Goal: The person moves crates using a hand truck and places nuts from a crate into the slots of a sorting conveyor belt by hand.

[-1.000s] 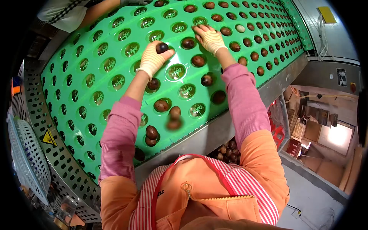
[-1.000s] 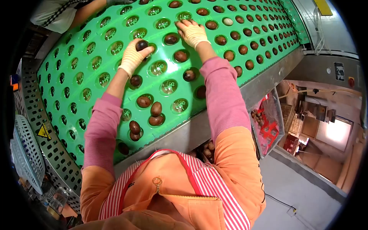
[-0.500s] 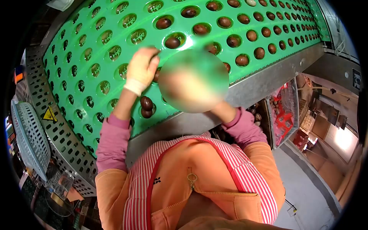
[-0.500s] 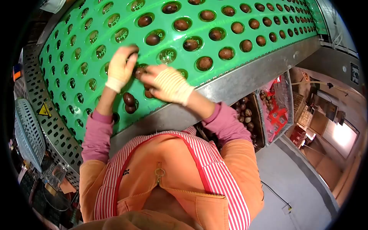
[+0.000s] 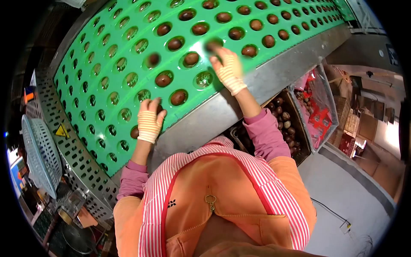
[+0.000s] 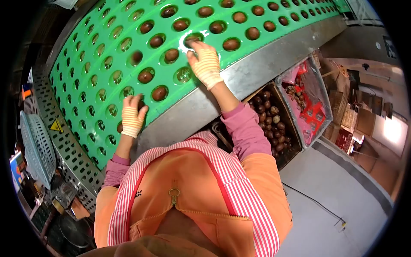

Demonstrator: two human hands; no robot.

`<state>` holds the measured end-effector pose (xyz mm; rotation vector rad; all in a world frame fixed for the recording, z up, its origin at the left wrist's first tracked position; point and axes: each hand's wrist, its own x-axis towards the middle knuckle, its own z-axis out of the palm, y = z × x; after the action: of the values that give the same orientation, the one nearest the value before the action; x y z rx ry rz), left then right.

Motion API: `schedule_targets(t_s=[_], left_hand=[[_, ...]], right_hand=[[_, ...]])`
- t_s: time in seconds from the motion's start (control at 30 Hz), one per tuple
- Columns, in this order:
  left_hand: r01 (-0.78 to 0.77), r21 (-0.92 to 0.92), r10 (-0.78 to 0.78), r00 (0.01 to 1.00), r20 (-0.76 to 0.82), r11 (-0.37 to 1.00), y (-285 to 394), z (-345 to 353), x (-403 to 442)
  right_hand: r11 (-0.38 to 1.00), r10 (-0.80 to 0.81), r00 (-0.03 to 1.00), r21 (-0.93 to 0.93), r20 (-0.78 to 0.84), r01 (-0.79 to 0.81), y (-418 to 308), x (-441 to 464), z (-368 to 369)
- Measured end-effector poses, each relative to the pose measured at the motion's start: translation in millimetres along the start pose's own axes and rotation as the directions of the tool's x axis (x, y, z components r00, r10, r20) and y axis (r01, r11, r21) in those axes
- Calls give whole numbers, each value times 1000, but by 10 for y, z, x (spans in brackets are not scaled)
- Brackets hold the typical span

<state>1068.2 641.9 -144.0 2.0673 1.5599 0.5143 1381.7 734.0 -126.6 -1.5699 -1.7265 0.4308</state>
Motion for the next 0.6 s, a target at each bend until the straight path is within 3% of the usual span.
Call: schedule_targets(t_s=[0.03,0.07,0.13,0.2,0.27,0.3,0.4,0.47,0.5,0.6], left_hand=[[-88,-24,83,983,-165,996,29,51,109],[-216,87,228,957,-177,973,273,-38,294],[-298,223,311,950,-21,928,661,15,686],[-357,310,316,932,176,881,988,221,978],[-403,265,314,894,320,876,1095,533,1095],[-455,331,321,865,386,827,1207,570,1143],[-447,181,393,879,270,876,1264,631,1134],[-409,177,399,912,92,895,1107,556,1200],[-373,199,380,925,7,906,973,489,1276],[-222,332,319,907,-275,917,566,211,1502]], right_hand=[[993,92,992,-64,-82,-97,129,-108,5],[987,146,989,-70,9,-145,181,-130,-49],[995,-46,999,-85,17,47,184,-307,-56],[991,-84,994,-114,-68,76,64,-320,-237],[974,-152,971,-193,-183,116,438,-134,-376],[960,-99,977,-277,-186,44,657,-27,-505],[860,61,957,-472,-284,-194,1151,391,-868],[806,-4,977,-579,-214,-124,1237,633,-989],[775,-117,990,-630,-75,44,1429,751,-976],[793,-74,979,-585,189,173,1674,1024,-804]])
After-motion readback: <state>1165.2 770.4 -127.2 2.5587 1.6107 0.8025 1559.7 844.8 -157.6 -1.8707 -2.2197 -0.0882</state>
